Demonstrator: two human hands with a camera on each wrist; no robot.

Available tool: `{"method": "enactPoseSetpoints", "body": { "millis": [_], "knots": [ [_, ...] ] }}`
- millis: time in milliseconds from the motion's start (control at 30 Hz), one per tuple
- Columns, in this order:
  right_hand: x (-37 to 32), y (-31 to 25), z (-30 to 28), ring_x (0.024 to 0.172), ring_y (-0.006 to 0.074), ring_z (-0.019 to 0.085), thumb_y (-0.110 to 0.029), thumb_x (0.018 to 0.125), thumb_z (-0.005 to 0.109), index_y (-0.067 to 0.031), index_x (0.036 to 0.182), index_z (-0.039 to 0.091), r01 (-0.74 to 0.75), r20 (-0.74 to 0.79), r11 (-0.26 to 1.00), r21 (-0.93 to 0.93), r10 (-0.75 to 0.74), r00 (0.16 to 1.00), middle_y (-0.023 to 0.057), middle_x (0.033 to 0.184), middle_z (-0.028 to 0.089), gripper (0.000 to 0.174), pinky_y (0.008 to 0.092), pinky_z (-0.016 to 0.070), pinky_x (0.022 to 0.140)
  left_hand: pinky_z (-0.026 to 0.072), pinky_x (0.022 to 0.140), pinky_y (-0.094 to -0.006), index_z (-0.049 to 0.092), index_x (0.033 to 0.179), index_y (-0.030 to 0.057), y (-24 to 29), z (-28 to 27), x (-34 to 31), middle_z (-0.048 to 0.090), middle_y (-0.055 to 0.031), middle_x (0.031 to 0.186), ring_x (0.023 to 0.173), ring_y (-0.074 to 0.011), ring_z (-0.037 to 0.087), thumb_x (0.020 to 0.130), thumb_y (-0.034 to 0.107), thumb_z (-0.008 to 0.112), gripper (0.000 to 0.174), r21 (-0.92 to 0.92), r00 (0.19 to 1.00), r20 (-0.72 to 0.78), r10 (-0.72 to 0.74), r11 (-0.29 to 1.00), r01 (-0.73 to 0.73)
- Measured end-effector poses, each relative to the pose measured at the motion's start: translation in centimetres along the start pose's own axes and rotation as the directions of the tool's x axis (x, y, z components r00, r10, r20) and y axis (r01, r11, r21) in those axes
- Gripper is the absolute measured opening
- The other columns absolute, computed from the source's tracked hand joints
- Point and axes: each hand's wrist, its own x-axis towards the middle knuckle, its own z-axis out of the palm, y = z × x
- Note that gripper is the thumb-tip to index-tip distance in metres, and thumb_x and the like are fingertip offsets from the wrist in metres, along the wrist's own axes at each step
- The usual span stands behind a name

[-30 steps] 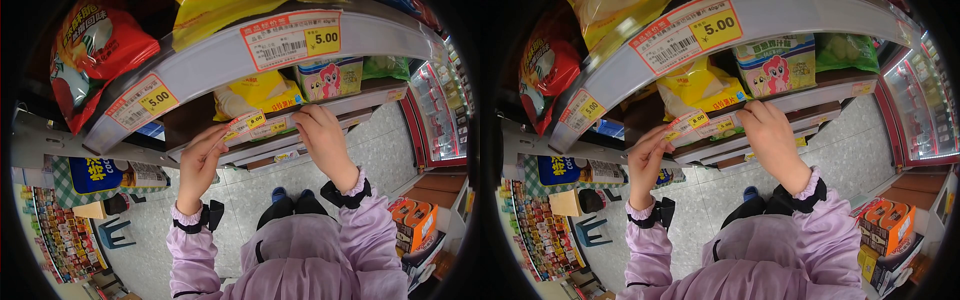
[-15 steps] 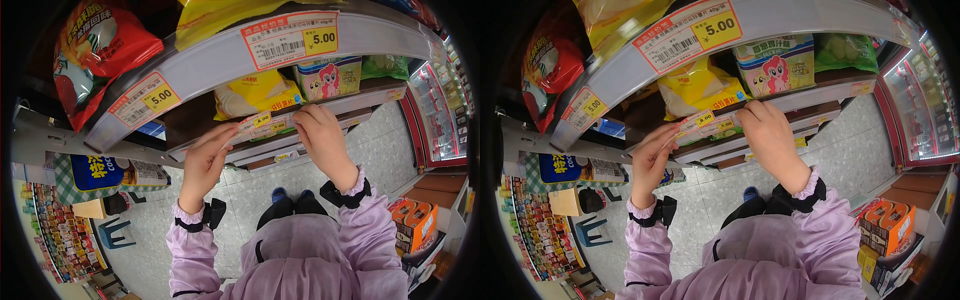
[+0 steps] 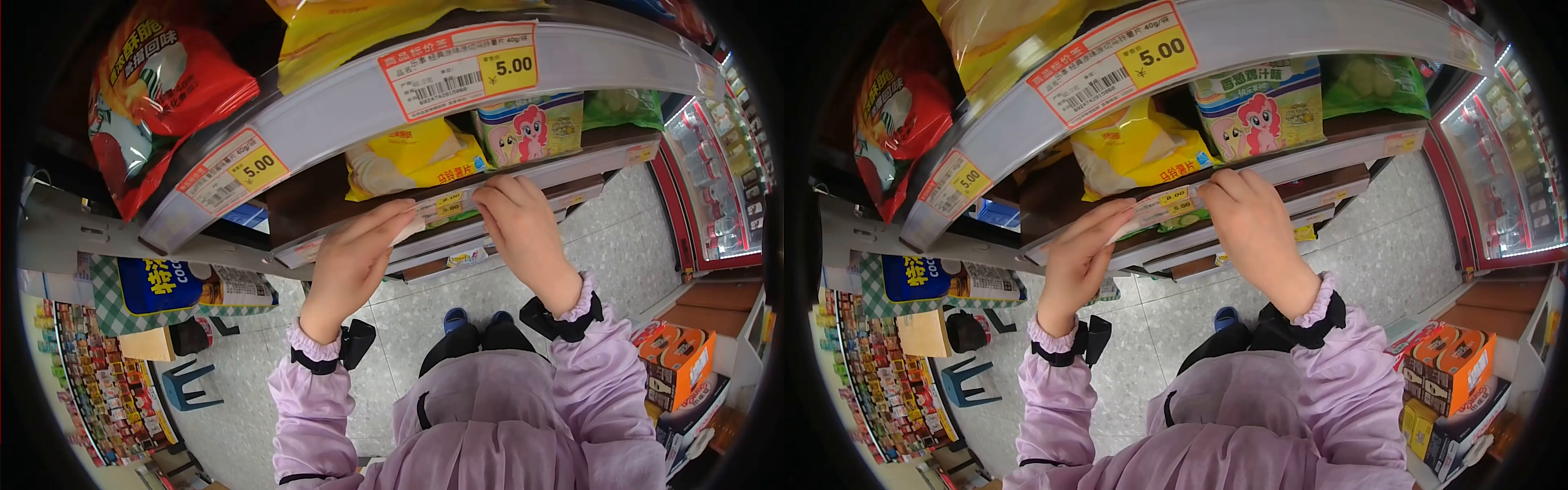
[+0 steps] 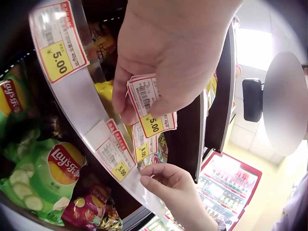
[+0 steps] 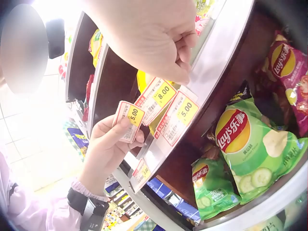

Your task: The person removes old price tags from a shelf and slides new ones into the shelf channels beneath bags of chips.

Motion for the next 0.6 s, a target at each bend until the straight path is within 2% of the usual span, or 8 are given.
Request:
{"method": "enactPoseSetpoints", "body": {
  "millis": [133, 333, 600],
  "knots": [
    [0.07, 0.03, 0.05, 0.075, 0.0246, 0.050, -0.001, 0.064, 0.054, -0.0025, 0.085, 0.058, 0.001, -0.009, 1.000, 0.011, 0.000, 1.000, 0.0067, 0.083, 0.053, 0.021, 0.0333, 0.0427, 0.066, 0.0455, 0.079, -0.0330, 0.055, 0.109, 0.0031, 0.15, 0.46, 0.29, 0.055, -0.0115, 0.113, 0.098, -0.0285, 0.055, 0.069, -0.006, 0.052, 0.041, 0.058, 1.000, 0.020, -0.005, 0.998, 0.004],
    [0.08, 0.08, 0.06, 0.075, 0.0243, 0.050, -0.001, 0.064, 0.054, -0.0024, 0.085, 0.058, -0.003, 0.004, 1.000, 0.002, 0.003, 1.000, 0.0067, 0.084, 0.053, 0.021, 0.0332, 0.0428, 0.067, 0.0457, 0.078, -0.0334, 0.055, 0.109, 0.0030, 0.07, 0.37, 0.50, 0.055, -0.0105, 0.113, 0.096, -0.0280, 0.056, 0.069, -0.007, 0.052, 0.042, 0.082, 0.999, -0.036, 0.016, 0.997, -0.013],
    [0.10, 0.03, 0.00, 0.076, 0.0245, 0.050, -0.001, 0.064, 0.055, -0.0022, 0.084, 0.059, -0.006, 0.003, 1.000, 0.005, 0.006, 1.000, 0.0070, 0.083, 0.053, 0.021, 0.0331, 0.0429, 0.067, 0.0460, 0.075, -0.0334, 0.055, 0.108, 0.0035, -0.14, 0.39, 0.82, 0.056, -0.0091, 0.111, 0.092, -0.0270, 0.057, 0.071, -0.005, 0.053, 0.038, 0.124, 0.999, 0.006, 0.053, 0.991, -0.054]
  ]
}}
